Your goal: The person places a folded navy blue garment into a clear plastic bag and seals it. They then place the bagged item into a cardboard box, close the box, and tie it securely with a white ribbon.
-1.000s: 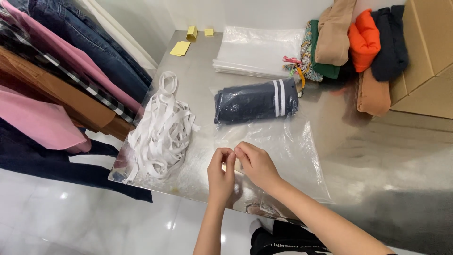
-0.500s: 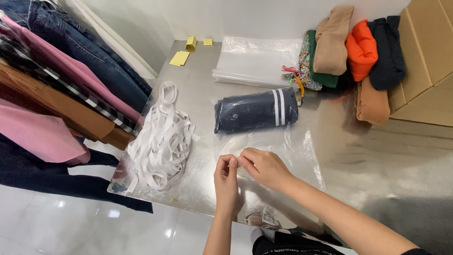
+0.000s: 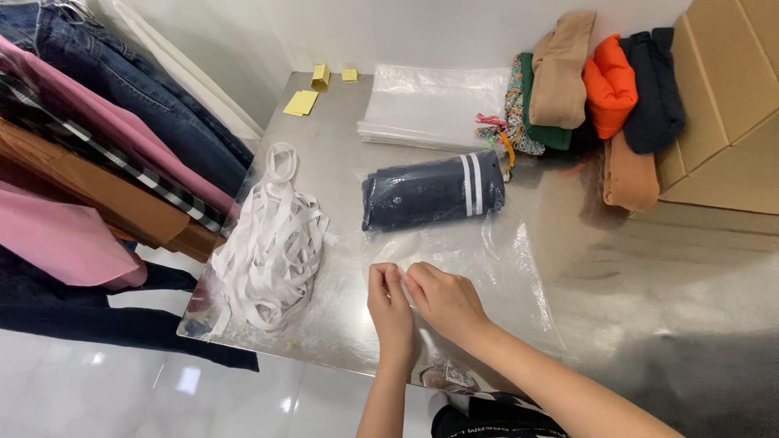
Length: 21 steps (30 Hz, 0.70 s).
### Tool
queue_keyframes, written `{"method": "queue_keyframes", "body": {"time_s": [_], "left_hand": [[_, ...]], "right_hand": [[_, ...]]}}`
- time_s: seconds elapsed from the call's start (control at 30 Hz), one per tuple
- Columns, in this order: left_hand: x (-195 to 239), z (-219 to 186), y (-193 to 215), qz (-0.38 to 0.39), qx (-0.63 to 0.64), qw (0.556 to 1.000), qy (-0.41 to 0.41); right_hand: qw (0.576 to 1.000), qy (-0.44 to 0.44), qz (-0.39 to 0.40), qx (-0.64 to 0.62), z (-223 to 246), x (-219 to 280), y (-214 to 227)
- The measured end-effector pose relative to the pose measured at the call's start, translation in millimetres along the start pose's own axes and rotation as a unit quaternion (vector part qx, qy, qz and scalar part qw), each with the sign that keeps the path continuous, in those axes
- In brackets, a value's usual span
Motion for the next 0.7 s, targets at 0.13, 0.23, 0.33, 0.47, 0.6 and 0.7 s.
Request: {"method": "queue_keyframes", "body": {"time_s": [0.13,0.23,0.33,0.47,0.6,0.7], "left_hand": [[-16.7,17.3,26.7,-0.087,0.052,0.995,-0.014],[-28.7,33.0,53.3,-0.117,0.026,0.992,-0.041],[-31.2,39.8,75.5,-0.149,0.036,0.988,-0.001],[-30.0,53.2,101.3,-0.160,0.055,0.986,0.017],[-31.0,48.8,113.1,0.044,0.128,0.991,0.019],[-44.3,91.0,122.0,0.152,0.075,0.978,0.123]], "right_hand": [[0.997,0.068,0.009,0.040,-8.1,39.4,-0.9],[0.994,0.079,0.035,0.071,-50.3,79.0,1.2],[0.983,0.052,0.037,0.174,-146.0,140.2,2.4],[0.970,-0.069,0.046,0.229,-243.0,211.3,41.2],[0.911,-0.394,0.120,0.026,-270.3,216.8,74.7],[0.910,-0.372,0.032,-0.181,-259.6,172.7,65.1]]}}
Point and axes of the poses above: each hand's wrist, its own x-axis away from the middle knuckle, its own y-axis out of the back of the hand, z = x × y, the point moved 4 cm from there along -x, towards the middle knuckle, and after that the axes turned 15 degrees about z, right-handed, at the moved point
